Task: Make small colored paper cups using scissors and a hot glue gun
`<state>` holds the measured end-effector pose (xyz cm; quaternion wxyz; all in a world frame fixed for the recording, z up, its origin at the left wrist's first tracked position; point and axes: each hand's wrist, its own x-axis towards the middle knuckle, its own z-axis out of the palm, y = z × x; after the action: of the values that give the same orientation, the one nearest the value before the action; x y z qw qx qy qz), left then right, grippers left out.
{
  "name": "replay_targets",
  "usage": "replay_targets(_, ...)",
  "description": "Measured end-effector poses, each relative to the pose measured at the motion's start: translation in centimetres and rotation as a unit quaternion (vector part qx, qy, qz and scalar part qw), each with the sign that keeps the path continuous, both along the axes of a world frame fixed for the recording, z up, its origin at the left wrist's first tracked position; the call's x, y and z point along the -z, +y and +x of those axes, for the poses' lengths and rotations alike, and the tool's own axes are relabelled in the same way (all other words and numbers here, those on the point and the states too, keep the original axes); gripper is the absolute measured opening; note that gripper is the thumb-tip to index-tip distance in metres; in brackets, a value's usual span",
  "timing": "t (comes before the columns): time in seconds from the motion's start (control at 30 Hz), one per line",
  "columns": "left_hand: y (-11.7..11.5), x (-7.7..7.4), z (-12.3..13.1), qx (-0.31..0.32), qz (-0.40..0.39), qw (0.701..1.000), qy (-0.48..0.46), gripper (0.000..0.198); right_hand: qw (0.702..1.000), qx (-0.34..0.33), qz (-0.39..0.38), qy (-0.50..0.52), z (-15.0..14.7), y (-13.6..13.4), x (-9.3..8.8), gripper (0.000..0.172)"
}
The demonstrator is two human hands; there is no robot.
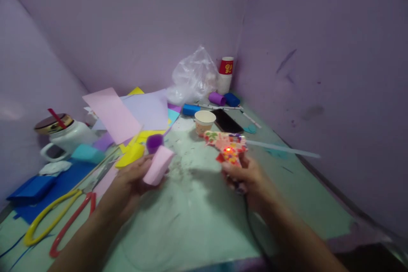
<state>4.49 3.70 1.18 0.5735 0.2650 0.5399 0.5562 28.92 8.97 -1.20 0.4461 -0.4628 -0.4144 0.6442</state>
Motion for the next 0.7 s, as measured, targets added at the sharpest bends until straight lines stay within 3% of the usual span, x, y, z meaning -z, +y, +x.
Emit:
replay_targets(0.07,0.0,0.0,-0.1,0.001,0.004,1.0,-0.001,0.038,0.996,0.073,-0.043,-0.023,1.4,1.5,0.7,0.021)
replay_targets(0.13,0.0,0.2,0.0,0.001,0.008,1.0,-0.003,0.041,0.994,0.09,-0.052,-0.034,2.8,3.0,1.3,0.014)
replay_targets(0.37,0.0,0.3,0.7,-0.006,0.007,1.0,-0.026,0.041,0.996,0.05,-0.044,-0.055,5.3,4.7,1.2,0.002)
replay_targets(0.53,0.0,0.0,1.0,-0.011,-0.001,0.999,-0.036,0.043,0.993,-0.016,0.003,-0.119,5.6,3.4,-0.2,0.021)
replay_targets(0.63,-0.2,0.2,1.1,0.008,0.003,0.999,-0.039,0.042,0.952,0.031,0.116,-0.28,4.8,1.9,-1.2,0.038)
replay_targets(0.7,-0.3,0.5,1.2,0.028,0.0,0.998,-0.05,0.042,0.932,0.07,0.178,-0.308,3.5,0.8,-1.9,0.048)
